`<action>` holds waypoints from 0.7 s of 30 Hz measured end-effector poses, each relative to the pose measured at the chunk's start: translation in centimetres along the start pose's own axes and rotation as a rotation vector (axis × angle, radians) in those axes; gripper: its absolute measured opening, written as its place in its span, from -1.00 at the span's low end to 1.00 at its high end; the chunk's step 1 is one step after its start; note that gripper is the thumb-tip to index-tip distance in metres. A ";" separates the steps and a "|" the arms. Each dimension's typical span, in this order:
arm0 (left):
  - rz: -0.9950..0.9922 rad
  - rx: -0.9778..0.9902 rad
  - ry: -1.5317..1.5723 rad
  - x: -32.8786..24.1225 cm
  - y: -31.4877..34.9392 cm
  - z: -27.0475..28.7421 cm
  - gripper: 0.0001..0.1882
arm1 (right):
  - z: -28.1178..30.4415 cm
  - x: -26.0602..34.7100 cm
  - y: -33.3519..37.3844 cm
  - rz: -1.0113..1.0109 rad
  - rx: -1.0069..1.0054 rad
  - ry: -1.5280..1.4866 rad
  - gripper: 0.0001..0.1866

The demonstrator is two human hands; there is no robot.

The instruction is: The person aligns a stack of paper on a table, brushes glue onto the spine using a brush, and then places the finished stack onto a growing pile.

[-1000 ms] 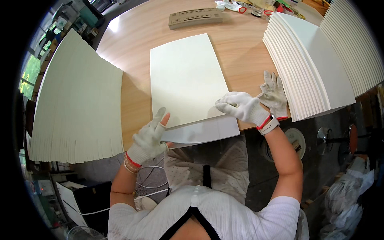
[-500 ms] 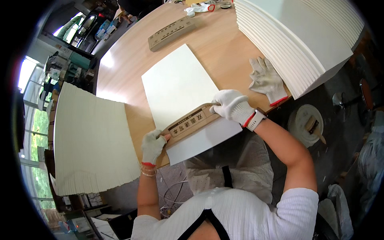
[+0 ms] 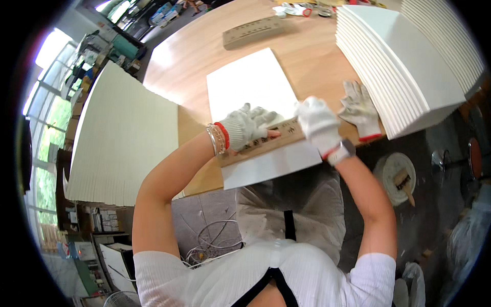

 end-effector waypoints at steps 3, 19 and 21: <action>0.070 0.018 0.145 0.9 0.1 0.3 0.21 | -2.1 8.2 1.1 0.434 0.059 -0.305 -0.92; -0.016 0.123 0.166 0.9 0.4 1.4 0.25 | 0.9 1.1 1.0 0.514 0.381 -0.192 -0.93; 0.026 0.114 0.208 0.9 0.4 1.5 0.26 | 3.9 -5.1 1.5 0.330 0.349 -0.006 -0.88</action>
Point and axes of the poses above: each hand's wrist, its own y-axis away from the middle knuckle, its own z-axis out of the back of the hand, x = y × z, the point moved 3 cm from there along -y, towards the middle knuckle, and after that the axes turned 7 degrees about -y, right-handed, at the moved point
